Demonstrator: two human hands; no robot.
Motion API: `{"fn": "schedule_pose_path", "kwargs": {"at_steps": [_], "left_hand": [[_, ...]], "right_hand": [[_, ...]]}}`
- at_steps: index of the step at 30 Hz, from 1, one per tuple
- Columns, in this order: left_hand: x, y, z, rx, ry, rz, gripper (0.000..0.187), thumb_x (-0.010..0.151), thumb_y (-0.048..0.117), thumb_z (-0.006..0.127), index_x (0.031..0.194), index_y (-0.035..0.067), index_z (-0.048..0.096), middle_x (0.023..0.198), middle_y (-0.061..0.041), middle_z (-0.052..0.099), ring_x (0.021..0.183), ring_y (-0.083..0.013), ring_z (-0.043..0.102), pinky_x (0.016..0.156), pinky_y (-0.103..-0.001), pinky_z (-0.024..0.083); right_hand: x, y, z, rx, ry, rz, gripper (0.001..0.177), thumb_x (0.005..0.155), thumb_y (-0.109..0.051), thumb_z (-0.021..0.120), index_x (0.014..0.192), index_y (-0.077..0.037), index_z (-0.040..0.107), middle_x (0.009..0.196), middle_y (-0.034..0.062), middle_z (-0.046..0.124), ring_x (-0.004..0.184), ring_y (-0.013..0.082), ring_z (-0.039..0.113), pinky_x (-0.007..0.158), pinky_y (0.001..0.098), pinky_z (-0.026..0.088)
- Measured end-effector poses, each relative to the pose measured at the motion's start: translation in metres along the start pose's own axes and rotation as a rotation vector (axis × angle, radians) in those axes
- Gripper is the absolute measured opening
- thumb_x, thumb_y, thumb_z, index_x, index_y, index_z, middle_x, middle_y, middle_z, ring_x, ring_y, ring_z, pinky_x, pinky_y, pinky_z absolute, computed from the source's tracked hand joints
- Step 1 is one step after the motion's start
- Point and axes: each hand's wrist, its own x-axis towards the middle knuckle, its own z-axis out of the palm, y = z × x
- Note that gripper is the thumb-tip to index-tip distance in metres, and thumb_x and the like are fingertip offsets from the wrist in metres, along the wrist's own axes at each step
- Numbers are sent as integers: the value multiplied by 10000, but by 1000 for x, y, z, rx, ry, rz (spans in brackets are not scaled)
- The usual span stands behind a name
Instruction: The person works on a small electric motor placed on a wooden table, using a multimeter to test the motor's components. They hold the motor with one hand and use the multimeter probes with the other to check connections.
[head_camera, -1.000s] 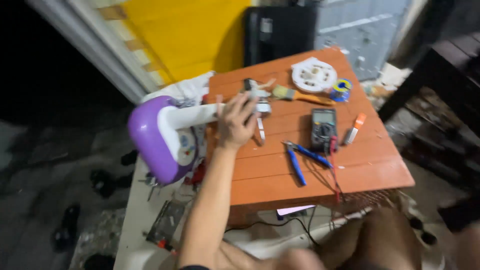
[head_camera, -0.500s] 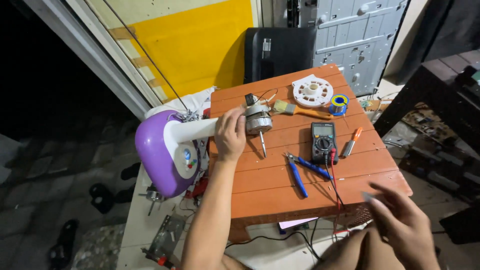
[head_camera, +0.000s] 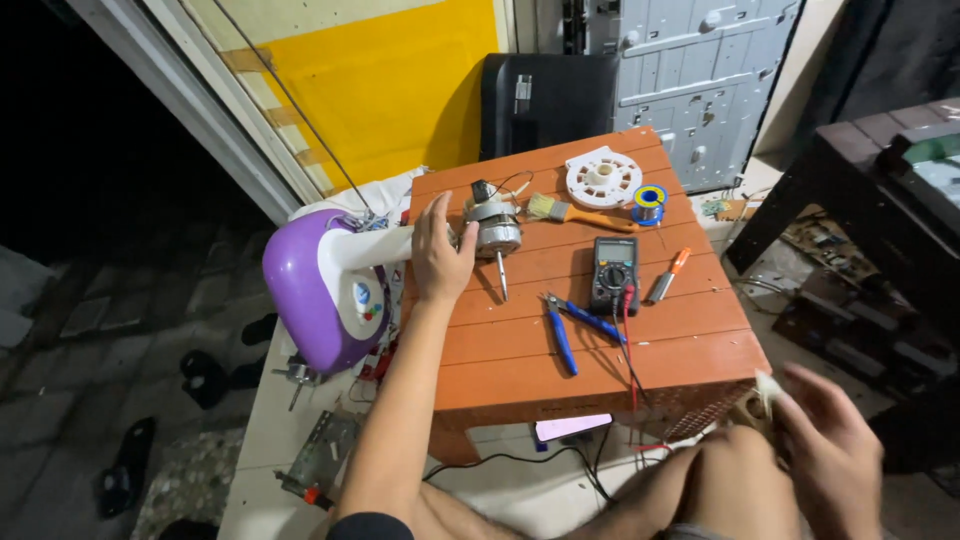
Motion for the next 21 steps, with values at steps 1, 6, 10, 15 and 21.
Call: {"fn": "schedule_pose_path", "kwargs": {"at_steps": [1,6,10,15,21], "left_hand": [[-2,-2,-1,-6,2,4,506,1003,260,664,1425,37,498,1393,-177,597,1284,-346,582,1071,-465,506],[-32,-24,16,212,-39,15,430,1041,372,585,1386,118,622,1355,-135,640,1297,-339,574,1129,-603,318],[-34,-33,20,162,-81,-48,442,1069,392,518,1422,137,593,1407,-129,607,1349,-340,532,1150,-628,274],[-34,-48,31,172,-56,-31,371,1041,429,568,1317,208,678,1370,-62,615,1324,-286,528,1140,-608,283],[-35,-61,47,159,-51,-79,388,1034,492,565,1301,240,691,1291,-21,616,1305,-238,512,1153,-559,264]], "right_hand": [[11,-10,18,1,7,-3,401,999,-32,620,1399,-5,601,1347,140,651,1163,172,583,953,280,448],[81,-33,99,-450,-121,-375,437,936,-227,742,1347,-102,663,1015,159,757,953,360,725,854,508,571],[140,-21,133,-1054,-229,-351,406,911,-410,703,1292,-270,692,1062,-2,803,1040,316,751,878,490,602],[156,-73,212,-965,-207,-901,199,956,-303,666,1076,-210,794,1001,89,778,991,363,727,861,480,590],[269,-3,294,-1460,-449,-887,271,788,-327,787,976,-133,798,931,102,748,941,370,748,781,507,628]]}}
